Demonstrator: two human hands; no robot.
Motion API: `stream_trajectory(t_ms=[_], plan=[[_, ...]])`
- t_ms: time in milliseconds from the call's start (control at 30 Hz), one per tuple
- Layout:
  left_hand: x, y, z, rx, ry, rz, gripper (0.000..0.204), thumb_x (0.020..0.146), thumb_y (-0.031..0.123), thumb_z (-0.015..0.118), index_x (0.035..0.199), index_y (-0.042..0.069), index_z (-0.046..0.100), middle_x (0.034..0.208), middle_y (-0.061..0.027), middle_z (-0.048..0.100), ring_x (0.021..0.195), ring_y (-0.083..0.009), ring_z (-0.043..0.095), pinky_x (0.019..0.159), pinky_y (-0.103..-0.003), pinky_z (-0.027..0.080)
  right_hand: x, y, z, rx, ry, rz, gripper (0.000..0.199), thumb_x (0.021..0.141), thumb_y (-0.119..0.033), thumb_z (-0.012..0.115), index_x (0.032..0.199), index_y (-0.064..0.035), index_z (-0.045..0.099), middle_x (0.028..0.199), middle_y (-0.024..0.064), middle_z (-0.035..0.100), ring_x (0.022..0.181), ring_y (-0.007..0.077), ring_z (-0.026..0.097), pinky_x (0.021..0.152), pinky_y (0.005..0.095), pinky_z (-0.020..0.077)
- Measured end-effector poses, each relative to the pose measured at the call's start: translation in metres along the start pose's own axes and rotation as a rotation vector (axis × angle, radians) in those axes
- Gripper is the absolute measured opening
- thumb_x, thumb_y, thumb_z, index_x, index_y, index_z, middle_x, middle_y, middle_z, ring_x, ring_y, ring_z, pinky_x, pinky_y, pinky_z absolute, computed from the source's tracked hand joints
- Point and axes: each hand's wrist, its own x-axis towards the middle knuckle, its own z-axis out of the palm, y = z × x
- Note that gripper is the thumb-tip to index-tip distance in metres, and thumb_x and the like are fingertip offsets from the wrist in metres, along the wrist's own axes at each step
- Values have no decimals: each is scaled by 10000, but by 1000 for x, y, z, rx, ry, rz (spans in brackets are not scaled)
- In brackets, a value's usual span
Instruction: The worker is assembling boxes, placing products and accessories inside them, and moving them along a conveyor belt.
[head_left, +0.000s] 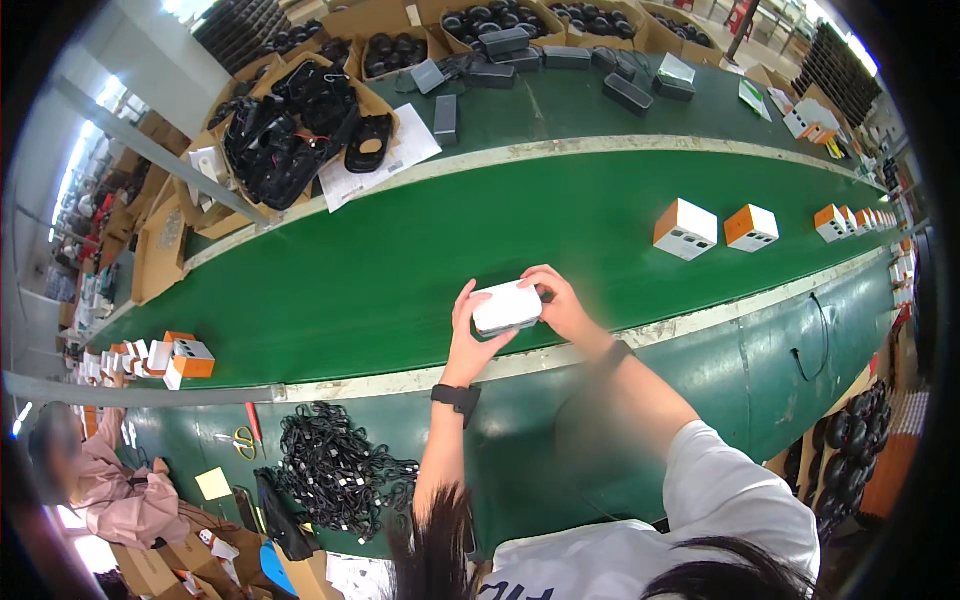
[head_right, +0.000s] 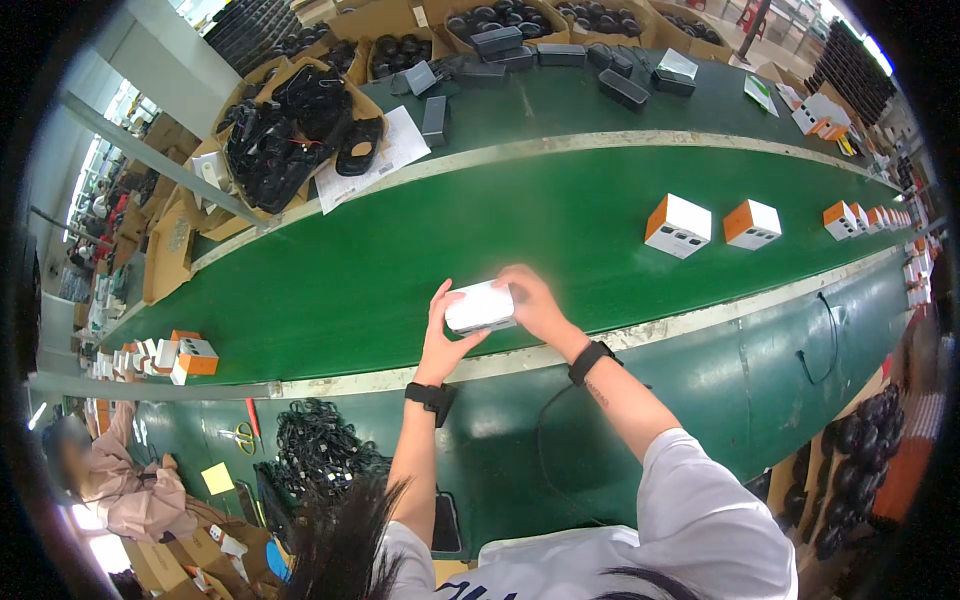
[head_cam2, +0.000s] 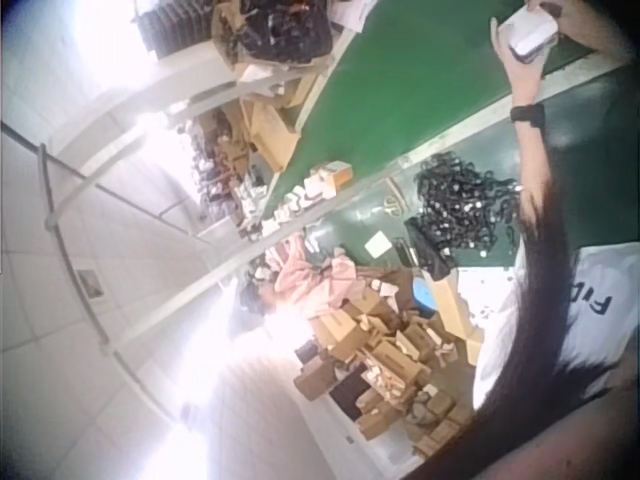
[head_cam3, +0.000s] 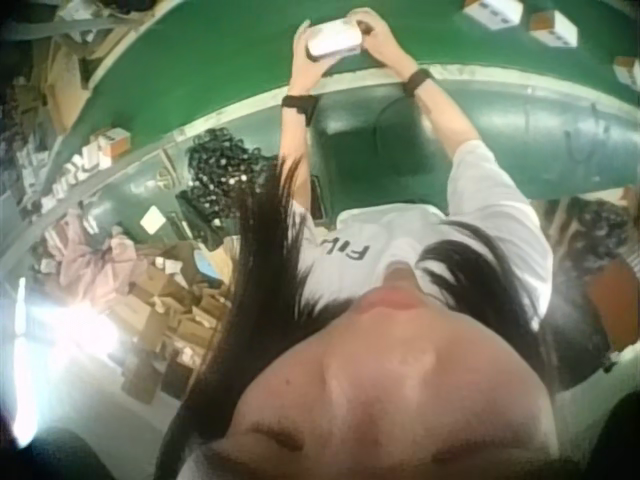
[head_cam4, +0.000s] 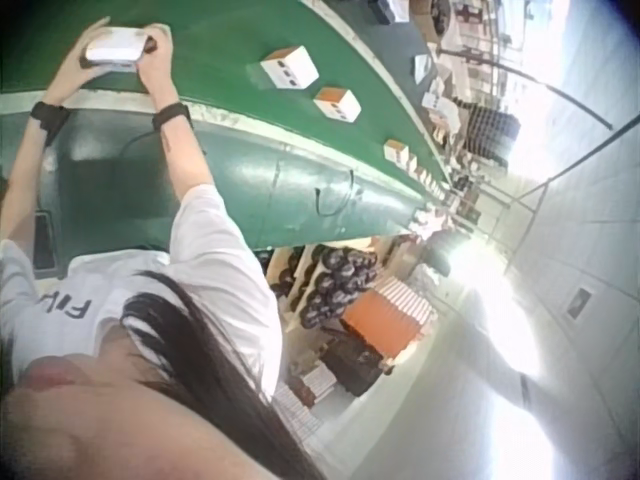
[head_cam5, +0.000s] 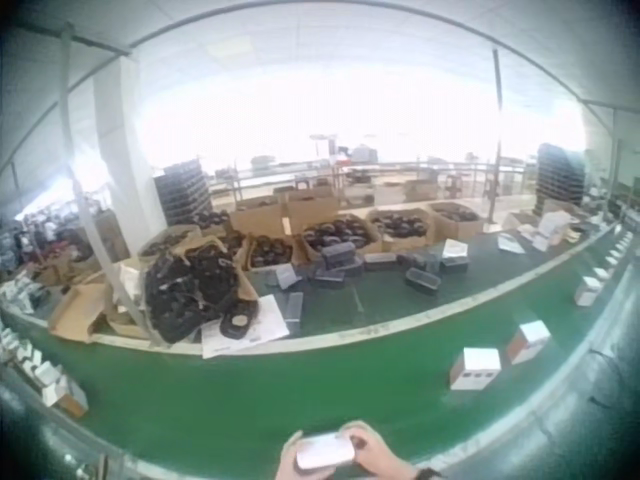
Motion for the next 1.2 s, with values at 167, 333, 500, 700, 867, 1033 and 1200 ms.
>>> stream_trajectory(t_ms=[167,333,500,700,867,1033,1200], plan=[[1,-5,-4,-11,3,-73,407,665,58,731,1043,53,580,1295,-111,426,1126,-245,471,937,-347,394,1,1,-10,-16,-115,7,357,625,55,633,961,-53,577,1075,108,525,1031,264,505,894,328,403],[3,-1,5,105,39,42,382,656,62,739,1020,46,622,1220,-122,500,1120,-274,479,947,-361,391,-3,-46,-35,-85,-330,52,395,679,1,661,1059,-78,584,1208,131,490,1149,279,450,965,358,364],[0,-5,15,149,33,65,433,681,94,726,1092,82,594,1257,-133,481,1182,-308,426,984,-396,347,-2,-26,-36,-305,-362,-109,391,737,-25,664,1112,-103,583,1335,119,382,1159,251,445,958,368,382],[-16,3,46,643,-75,278,376,824,218,580,1197,192,535,1347,-4,425,1301,-289,289,1040,-591,103,-25,-23,-56,-291,-275,-120,392,733,-29,675,1110,-86,586,1344,149,370,1191,284,424,986,361,357],[-26,3,40,609,-64,266,401,854,201,536,1252,177,490,1379,-25,379,1316,-270,261,1055,-550,131,-28,-28,-47,-311,-288,73,427,691,9,700,1094,-76,586,1350,139,373,1182,277,439,968,346,374],[-28,24,38,489,-33,142,468,852,182,532,1306,156,419,1402,-43,342,1332,-275,224,1065,-539,79,-18,-6,-70,-354,-275,61,470,636,24,719,1078,-73,591,1330,181,404,1238,315,389,984,349,367],[-54,19,-5,266,248,-52,388,818,114,569,1200,113,501,1317,-80,436,1268,-286,326,1050,-440,210,-18,18,-170,-533,24,75,522,667,77,644,1148,-93,534,1355,172,385,1263,273,364,948,346,371]])
